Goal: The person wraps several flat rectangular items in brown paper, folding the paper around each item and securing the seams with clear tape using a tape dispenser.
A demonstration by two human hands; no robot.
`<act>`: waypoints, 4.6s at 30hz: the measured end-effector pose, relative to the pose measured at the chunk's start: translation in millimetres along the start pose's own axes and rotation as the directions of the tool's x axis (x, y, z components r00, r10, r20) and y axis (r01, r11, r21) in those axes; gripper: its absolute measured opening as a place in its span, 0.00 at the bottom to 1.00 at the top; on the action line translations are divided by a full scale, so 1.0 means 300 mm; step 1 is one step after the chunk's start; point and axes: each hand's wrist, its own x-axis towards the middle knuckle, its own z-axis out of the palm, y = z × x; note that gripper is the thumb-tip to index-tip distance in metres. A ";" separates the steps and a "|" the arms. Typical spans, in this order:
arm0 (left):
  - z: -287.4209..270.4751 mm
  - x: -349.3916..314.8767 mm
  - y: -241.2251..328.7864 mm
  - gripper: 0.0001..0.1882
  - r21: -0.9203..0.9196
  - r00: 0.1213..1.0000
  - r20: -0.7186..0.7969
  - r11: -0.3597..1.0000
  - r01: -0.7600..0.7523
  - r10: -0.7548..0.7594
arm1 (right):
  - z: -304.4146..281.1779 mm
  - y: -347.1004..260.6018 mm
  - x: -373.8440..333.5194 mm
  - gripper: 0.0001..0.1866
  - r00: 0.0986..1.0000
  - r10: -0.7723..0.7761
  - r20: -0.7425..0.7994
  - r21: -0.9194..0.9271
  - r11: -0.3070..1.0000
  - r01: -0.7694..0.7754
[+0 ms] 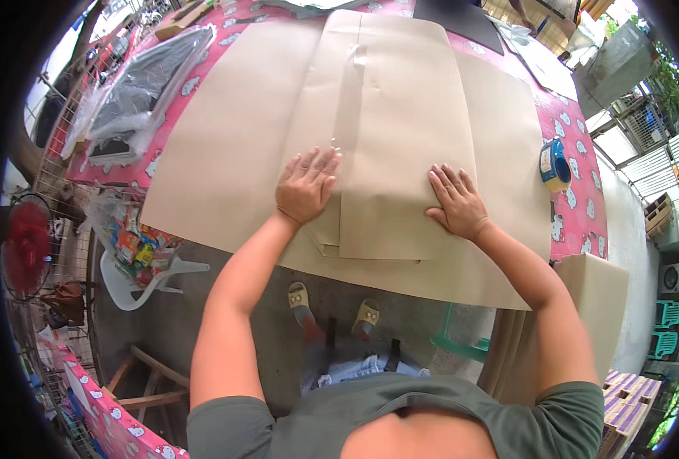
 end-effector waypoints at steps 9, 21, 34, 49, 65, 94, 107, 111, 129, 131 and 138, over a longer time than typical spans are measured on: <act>-0.089 0.038 -0.127 0.54 0.001 0.752 0.658 0.999 -0.039 0.029 | -0.046 -0.301 0.352 0.52 0.974 0.095 0.205 0.126 0.985 -0.122; -0.017 0.111 0.091 0.51 -0.104 0.854 0.518 0.995 0.006 0.049 | -0.072 -0.103 0.179 0.42 0.974 0.010 0.228 0.217 0.974 -0.061; -0.025 0.142 0.151 0.51 -0.050 0.848 0.529 0.997 0.063 -0.027 | 0.006 0.068 -0.115 0.47 0.883 0.468 0.037 0.407 0.800 -0.441; -0.037 0.139 0.143 0.51 -0.049 0.820 0.566 0.990 0.134 -0.083 | 0.001 -0.216 -0.029 0.22 0.871 0.240 -0.428 0.357 0.931 -0.080; -0.101 0.017 -0.059 0.12 -0.701 0.731 0.447 0.305 0.644 -0.516 | -0.104 -0.058 0.184 0.19 0.947 0.314 -0.071 0.406 0.876 -0.260; -0.029 0.008 0.086 0.55 -0.574 0.171 0.217 0.016 0.819 -0.961 | 0.078 0.874 -0.308 0.58 0.534 0.845 0.027 -0.110 0.534 -0.839; -0.072 0.086 0.114 0.59 -0.276 -0.152 0.256 -0.223 0.935 -0.955 | -0.406 0.041 0.522 0.35 0.997 -0.067 -0.028 0.972 0.233 0.043; -0.076 0.091 0.123 0.59 -0.238 -0.175 0.277 -0.244 0.940 -0.945 | -0.296 -0.126 0.684 0.28 0.967 -0.229 0.107 0.908 0.419 -0.001; -0.128 0.141 0.109 0.49 0.168 0.375 0.274 0.428 0.888 -0.886 | -0.459 0.367 0.175 0.31 0.755 -0.198 0.626 0.551 0.797 -0.248; -0.109 0.172 0.120 0.40 0.213 0.697 0.401 0.801 0.560 -0.594 | -0.431 0.356 0.406 0.26 0.562 -0.469 0.681 0.438 0.876 0.201; 0.032 0.170 0.151 0.38 0.207 0.667 0.493 0.820 0.533 -0.558 | -0.129 0.370 0.575 0.13 0.059 -0.175 0.983 0.180 0.978 -0.108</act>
